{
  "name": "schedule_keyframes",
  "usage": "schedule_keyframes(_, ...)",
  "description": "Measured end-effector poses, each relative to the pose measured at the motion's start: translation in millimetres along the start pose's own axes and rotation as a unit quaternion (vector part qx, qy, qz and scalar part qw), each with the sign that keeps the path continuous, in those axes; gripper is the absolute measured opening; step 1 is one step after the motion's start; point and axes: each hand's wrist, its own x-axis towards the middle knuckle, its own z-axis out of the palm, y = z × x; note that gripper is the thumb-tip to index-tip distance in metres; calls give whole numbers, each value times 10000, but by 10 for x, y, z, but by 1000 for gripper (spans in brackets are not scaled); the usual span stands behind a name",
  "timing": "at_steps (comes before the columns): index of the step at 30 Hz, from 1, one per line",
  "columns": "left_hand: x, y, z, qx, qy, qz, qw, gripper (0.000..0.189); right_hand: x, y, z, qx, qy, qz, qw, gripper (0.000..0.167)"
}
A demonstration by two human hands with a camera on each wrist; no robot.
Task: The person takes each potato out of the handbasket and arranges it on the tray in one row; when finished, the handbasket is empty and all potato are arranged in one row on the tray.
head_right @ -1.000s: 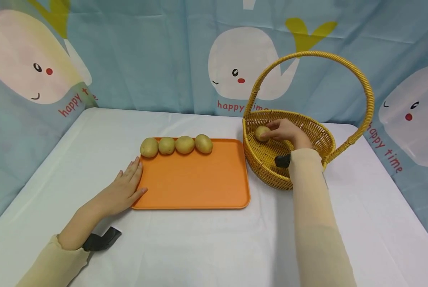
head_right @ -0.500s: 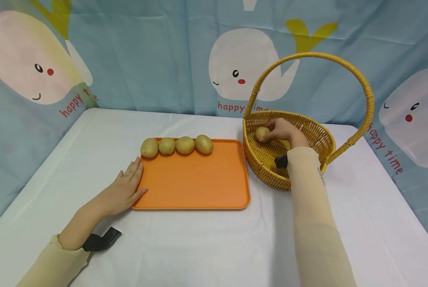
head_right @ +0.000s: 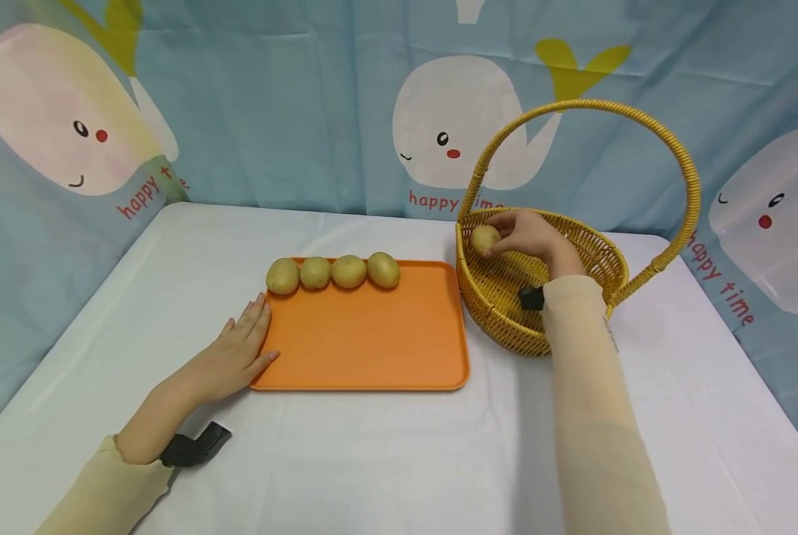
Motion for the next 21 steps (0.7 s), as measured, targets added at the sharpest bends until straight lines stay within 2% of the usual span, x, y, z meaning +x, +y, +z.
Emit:
schedule_keyframes(4, 15, -9, 16, 21, -33, -11, 10000, 73, -66, -103, -32, 161, 28, -176, 9997, 71)
schedule_keyframes(11, 23, -3, -11, 5, -48, -2, 10000, 72, -238, -363, -58, 313, 382, -722, 9962, 65)
schedule_keyframes(17, 14, -10, -21, -14, -43, 19, 10000, 72, -363, -672, 87, 67, 346, -1451, 9888, 64)
schedule_keyframes(21, 18, -26, -6, -13, -44, 41, 10000, 72, -394, -802, 223, -78, 368, -1800, 9830, 63)
